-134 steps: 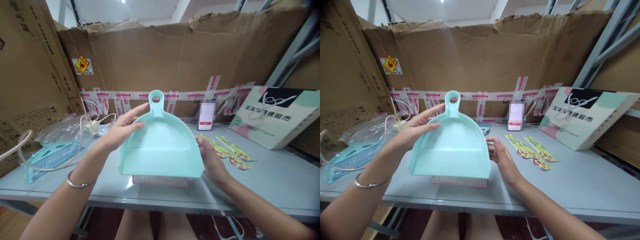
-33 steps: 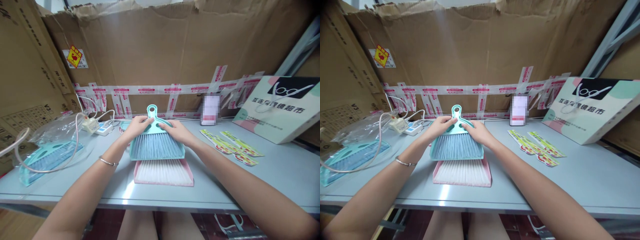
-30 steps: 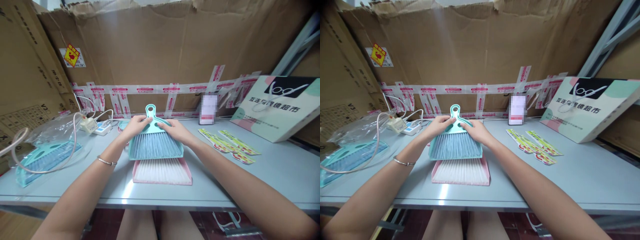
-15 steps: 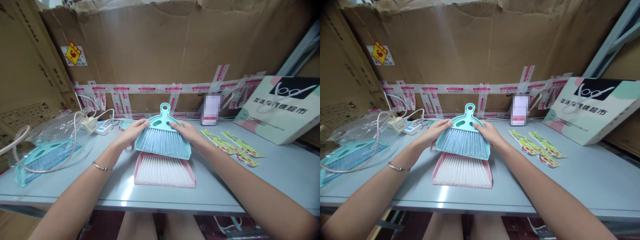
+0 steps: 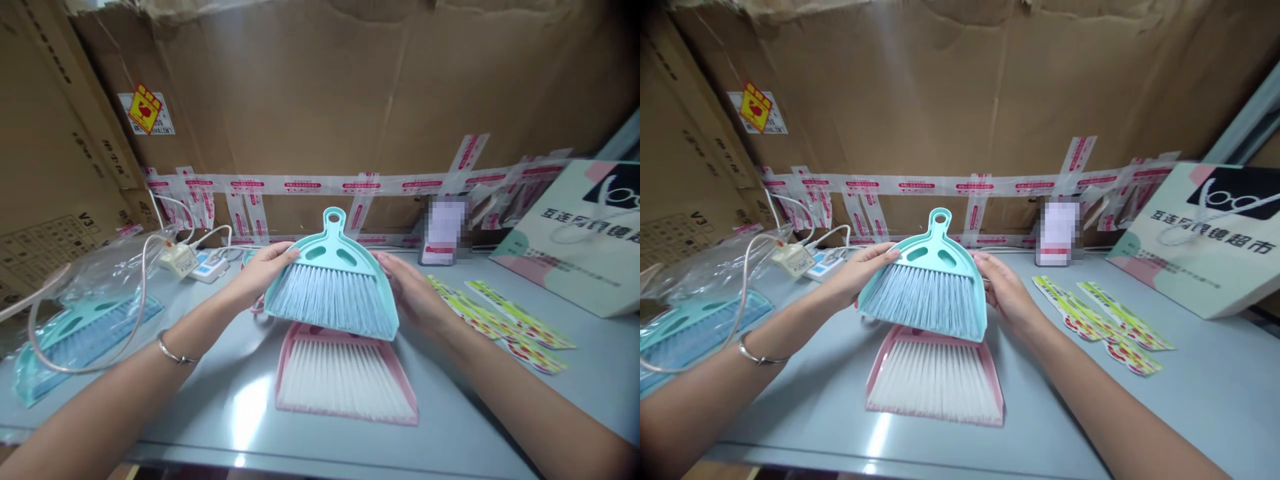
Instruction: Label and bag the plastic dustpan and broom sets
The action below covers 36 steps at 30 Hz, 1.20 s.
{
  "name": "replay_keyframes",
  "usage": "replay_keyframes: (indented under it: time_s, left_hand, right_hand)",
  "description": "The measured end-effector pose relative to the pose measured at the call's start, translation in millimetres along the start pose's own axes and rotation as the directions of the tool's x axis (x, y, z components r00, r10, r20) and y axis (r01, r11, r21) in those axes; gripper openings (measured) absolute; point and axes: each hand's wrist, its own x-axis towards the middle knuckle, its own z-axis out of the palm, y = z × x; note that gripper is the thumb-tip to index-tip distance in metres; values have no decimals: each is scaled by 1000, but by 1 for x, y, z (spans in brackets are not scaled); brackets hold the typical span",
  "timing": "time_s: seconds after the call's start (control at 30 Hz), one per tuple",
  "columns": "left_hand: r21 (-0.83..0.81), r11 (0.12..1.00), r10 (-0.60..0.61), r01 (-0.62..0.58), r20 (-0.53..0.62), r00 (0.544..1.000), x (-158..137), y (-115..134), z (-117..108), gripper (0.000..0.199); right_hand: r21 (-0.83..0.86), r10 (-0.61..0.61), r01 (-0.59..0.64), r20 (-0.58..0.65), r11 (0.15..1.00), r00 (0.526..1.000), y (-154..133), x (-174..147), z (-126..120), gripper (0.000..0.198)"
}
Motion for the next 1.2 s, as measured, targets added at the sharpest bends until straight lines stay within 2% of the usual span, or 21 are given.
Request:
replay_keyframes:
  time_s: [0.13,0.27,0.4,0.53,0.63,0.7,0.77,0.83,0.93,1.03,1.2]
  left_hand:
    - [-42,999,29,-30,-31,999,-17,-15,6,34]
    - [-47,998,31,-36,-92,995,-24,-14,-3,33]
    - [-169,985,-81,38,-255,963,-17,-8,-43,33]
    - [-223,964,-199,146,-242,950,-10,-4,-87,24]
    - [-278,942,-264,190,-262,928,-8,-9,-98,17]
    - [-321,929,-286,186,-299,910,-9,-15,-89,13]
    - [-357,921,-273,158,-298,915,-13,-21,-68,12]
    - [-409,903,-236,131,-219,947,-20,-24,-41,21]
    - [-492,859,-235,143,-130,963,-32,-23,-1,37]
    - [-544,828,-196,135,-56,979,-42,-20,23,44]
    - [-566,810,-165,154,32,986,-59,-13,36,56]
  right_hand:
    - [-89,52,-52,0,995,999,2,-12,3,33]
    - [-58,52,-51,18,997,999,1,-16,4,29]
    - [-56,-13,9,-64,998,998,-3,-9,-4,24]
    - [-116,-44,30,-118,993,992,-2,-1,-15,22]
    - [-167,-51,35,-90,985,995,1,3,-18,26]
    - [-192,-60,44,-79,980,995,3,4,-16,28]
    - [-177,-61,51,-49,983,997,5,2,-11,31]
    - [-101,-22,25,28,995,999,7,-2,-2,36]
    - [68,60,-72,162,995,985,10,-12,14,47]
    - [189,87,-107,113,976,990,10,-20,24,51]
    - [264,47,-65,73,962,996,11,-28,30,57]
